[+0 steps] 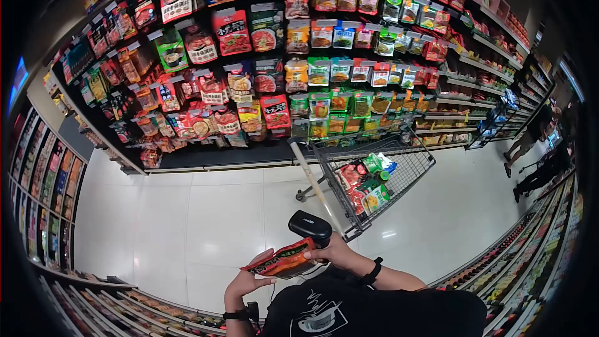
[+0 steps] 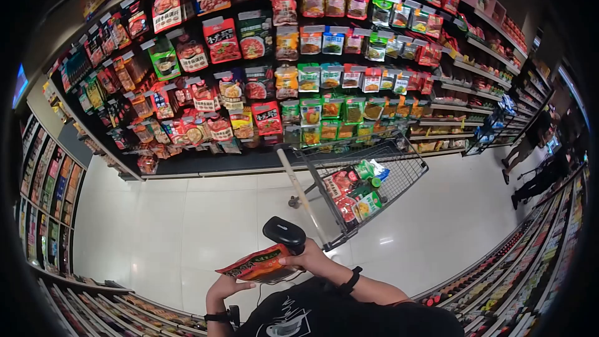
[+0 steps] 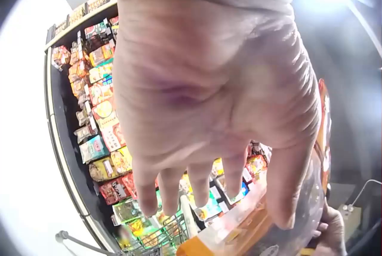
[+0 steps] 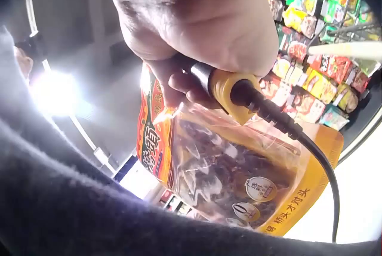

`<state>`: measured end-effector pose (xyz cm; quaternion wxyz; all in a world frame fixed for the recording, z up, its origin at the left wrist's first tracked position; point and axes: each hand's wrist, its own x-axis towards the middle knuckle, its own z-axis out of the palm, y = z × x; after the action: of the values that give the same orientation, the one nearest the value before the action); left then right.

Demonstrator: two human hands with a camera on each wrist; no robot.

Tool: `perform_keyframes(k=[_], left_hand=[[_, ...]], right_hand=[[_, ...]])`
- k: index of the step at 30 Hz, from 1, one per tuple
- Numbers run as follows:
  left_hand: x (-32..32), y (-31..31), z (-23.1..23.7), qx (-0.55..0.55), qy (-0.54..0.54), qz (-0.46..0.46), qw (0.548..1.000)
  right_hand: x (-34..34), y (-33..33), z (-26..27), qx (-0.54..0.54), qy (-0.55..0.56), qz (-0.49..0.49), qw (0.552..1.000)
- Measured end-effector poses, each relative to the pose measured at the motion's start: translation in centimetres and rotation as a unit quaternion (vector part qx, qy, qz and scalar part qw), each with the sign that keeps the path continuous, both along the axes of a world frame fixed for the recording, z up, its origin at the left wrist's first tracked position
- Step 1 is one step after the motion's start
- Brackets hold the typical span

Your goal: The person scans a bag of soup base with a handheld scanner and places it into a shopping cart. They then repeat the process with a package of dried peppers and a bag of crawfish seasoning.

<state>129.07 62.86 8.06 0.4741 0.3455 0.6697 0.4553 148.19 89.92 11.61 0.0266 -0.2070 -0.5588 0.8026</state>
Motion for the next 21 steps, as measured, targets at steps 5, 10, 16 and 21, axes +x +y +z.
perform_keyframes(k=[5,10,16,21], left_hand=[[-2.3,-5.0,2.3,-0.019,-0.039,0.058,0.997],[-3.0,-7.8,-0.3,0.035,-0.129,0.187,0.973],[-5.9,-11.3,0.2,0.053,-0.134,0.319,0.937],[-12.8,-12.7,1.0,0.068,-0.067,0.401,0.911]], right_hand=[[-6.4,-4.7,1.1,-0.078,0.031,0.037,0.996],[-12.9,-7.6,2.0,-0.097,0.043,0.057,0.993],[-21.2,-10.5,-1.2,-0.110,0.028,0.126,0.986],[-29.4,-12.3,-2.1,-0.150,0.046,0.128,0.979]])
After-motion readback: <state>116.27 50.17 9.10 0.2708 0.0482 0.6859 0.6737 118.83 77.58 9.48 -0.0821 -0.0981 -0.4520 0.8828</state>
